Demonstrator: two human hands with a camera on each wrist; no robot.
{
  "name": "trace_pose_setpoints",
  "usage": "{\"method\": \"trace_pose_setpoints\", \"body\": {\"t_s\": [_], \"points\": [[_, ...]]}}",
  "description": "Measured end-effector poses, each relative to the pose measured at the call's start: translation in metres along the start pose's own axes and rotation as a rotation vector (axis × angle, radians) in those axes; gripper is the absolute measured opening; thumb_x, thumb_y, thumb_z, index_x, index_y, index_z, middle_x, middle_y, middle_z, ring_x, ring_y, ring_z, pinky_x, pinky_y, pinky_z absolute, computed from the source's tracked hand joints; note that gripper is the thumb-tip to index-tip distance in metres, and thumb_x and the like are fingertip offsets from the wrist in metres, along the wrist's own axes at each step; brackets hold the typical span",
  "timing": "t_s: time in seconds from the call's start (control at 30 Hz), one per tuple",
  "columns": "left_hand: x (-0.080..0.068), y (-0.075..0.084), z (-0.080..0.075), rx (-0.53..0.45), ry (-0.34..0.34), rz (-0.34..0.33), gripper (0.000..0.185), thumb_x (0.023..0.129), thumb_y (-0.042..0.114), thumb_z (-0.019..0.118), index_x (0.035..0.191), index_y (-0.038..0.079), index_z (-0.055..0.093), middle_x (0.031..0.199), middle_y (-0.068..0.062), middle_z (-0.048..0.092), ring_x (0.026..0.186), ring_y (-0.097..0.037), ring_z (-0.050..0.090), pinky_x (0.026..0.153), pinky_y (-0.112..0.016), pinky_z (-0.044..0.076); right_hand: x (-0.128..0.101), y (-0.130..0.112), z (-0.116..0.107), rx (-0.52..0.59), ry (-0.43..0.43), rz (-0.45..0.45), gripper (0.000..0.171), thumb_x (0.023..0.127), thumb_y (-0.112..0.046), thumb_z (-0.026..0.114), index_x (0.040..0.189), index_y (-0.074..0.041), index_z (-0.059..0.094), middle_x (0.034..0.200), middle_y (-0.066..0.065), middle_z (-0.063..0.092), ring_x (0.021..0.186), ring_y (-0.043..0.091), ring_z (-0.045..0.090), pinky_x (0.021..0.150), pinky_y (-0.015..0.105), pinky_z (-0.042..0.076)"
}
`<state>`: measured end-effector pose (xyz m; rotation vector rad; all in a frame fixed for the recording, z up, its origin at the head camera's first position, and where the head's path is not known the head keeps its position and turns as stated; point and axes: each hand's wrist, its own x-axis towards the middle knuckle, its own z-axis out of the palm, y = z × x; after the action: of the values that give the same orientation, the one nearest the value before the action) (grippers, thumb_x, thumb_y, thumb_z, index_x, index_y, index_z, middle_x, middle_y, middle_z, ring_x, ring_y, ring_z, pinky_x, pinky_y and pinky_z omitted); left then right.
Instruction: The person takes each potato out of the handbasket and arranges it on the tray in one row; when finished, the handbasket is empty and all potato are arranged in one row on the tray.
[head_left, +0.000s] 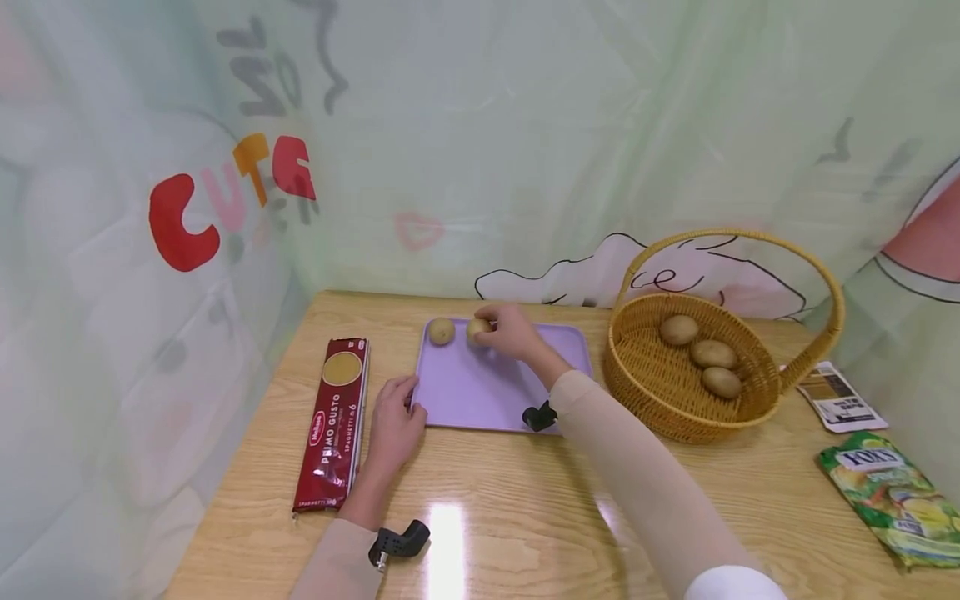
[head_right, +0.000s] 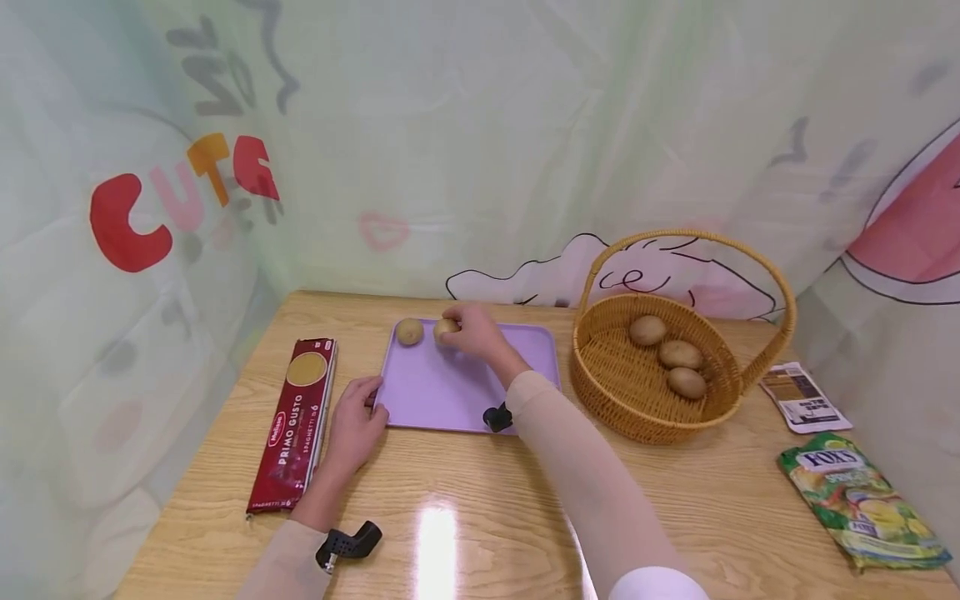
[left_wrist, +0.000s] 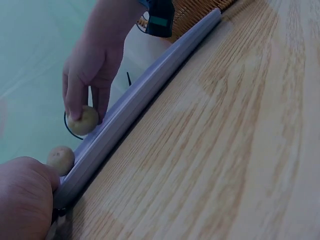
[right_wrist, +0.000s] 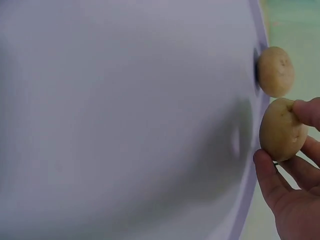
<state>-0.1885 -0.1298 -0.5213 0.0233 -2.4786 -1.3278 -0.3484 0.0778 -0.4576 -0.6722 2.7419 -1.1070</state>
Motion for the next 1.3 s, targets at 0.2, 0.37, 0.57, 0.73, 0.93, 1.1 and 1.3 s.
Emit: {"method": "trace_pose_setpoints", "body": {"t_s": [0.2, 0.37, 0.57, 0.73, 0.93, 1.1, 1.3], "points": [[0.001, 0.004, 0.004, 0.000, -0.004, 0.017, 0.045, 0.081, -0.006, 0.062, 0.126, -0.004, 0.061, 0.123, -0.014, 0.058, 0.100, -0.026, 0.060, 0.087, -0.036, 0.053, 0.001, -0.001, 0.007, -0.082, 0.010, 0.035, 0.047, 0.086, -0.015, 0.070, 0.128, 0.001, 0.060, 0.123, 0.014, 0.063, 0.105, 0.025, 0.059, 0.093, 0.037, 0.049], [0.001, 0.007, 0.006, 0.008, -0.002, 0.016, 0.045, 0.080, -0.005, 0.063, 0.125, -0.003, 0.062, 0.123, -0.013, 0.058, 0.102, -0.026, 0.059, 0.089, -0.036, 0.052, 0.000, -0.004, 0.010, -0.123, 0.022, 0.058, 0.048, 0.086, -0.017, 0.070, 0.130, -0.001, 0.059, 0.125, 0.014, 0.062, 0.109, 0.025, 0.057, 0.098, 0.038, 0.046], [0.002, 0.008, 0.007, 0.003, -0.008, 0.011, 0.046, 0.080, -0.005, 0.063, 0.126, -0.003, 0.061, 0.125, -0.013, 0.058, 0.102, -0.026, 0.059, 0.088, -0.036, 0.052, -0.002, -0.009, 0.006, -0.131, 0.011, 0.076, 0.050, 0.086, -0.019, 0.071, 0.132, -0.003, 0.058, 0.127, 0.013, 0.061, 0.114, 0.027, 0.056, 0.101, 0.040, 0.044], [0.002, 0.009, 0.007, 0.004, -0.002, 0.017, 0.045, 0.080, -0.005, 0.063, 0.125, -0.003, 0.062, 0.124, -0.014, 0.058, 0.103, -0.026, 0.060, 0.090, -0.036, 0.052, -0.005, -0.009, 0.001, -0.140, -0.004, 0.067, 0.053, 0.084, -0.021, 0.074, 0.132, -0.004, 0.058, 0.129, 0.013, 0.060, 0.117, 0.030, 0.056, 0.102, 0.041, 0.044], [0.001, 0.007, 0.006, 0.005, 0.006, 0.028, 0.045, 0.080, -0.005, 0.062, 0.126, -0.004, 0.061, 0.124, -0.014, 0.058, 0.105, -0.027, 0.060, 0.091, -0.039, 0.052, -0.011, -0.008, -0.007, -0.109, -0.024, 0.066, 0.054, 0.084, -0.020, 0.073, 0.134, -0.006, 0.057, 0.135, 0.011, 0.057, 0.120, 0.032, 0.053, 0.101, 0.044, 0.044], [-0.001, 0.007, 0.002, 0.005, 0.003, 0.001, 0.046, 0.081, -0.005, 0.062, 0.127, -0.003, 0.061, 0.125, -0.014, 0.058, 0.107, -0.028, 0.058, 0.093, -0.040, 0.051, -0.018, -0.009, -0.020, -0.081, -0.021, 0.031, 0.053, 0.087, -0.019, 0.069, 0.136, -0.004, 0.054, 0.137, 0.011, 0.055, 0.120, 0.034, 0.052, 0.098, 0.044, 0.046], [-0.001, 0.004, -0.001, 0.011, -0.015, -0.029, 0.046, 0.082, -0.003, 0.062, 0.128, -0.002, 0.060, 0.127, -0.014, 0.056, 0.111, -0.028, 0.056, 0.097, -0.040, 0.048, -0.031, -0.014, -0.042, -0.059, 0.016, -0.025, 0.050, 0.087, -0.014, 0.069, 0.133, -0.002, 0.056, 0.133, 0.015, 0.057, 0.116, 0.038, 0.055, 0.091, 0.045, 0.051]]}}
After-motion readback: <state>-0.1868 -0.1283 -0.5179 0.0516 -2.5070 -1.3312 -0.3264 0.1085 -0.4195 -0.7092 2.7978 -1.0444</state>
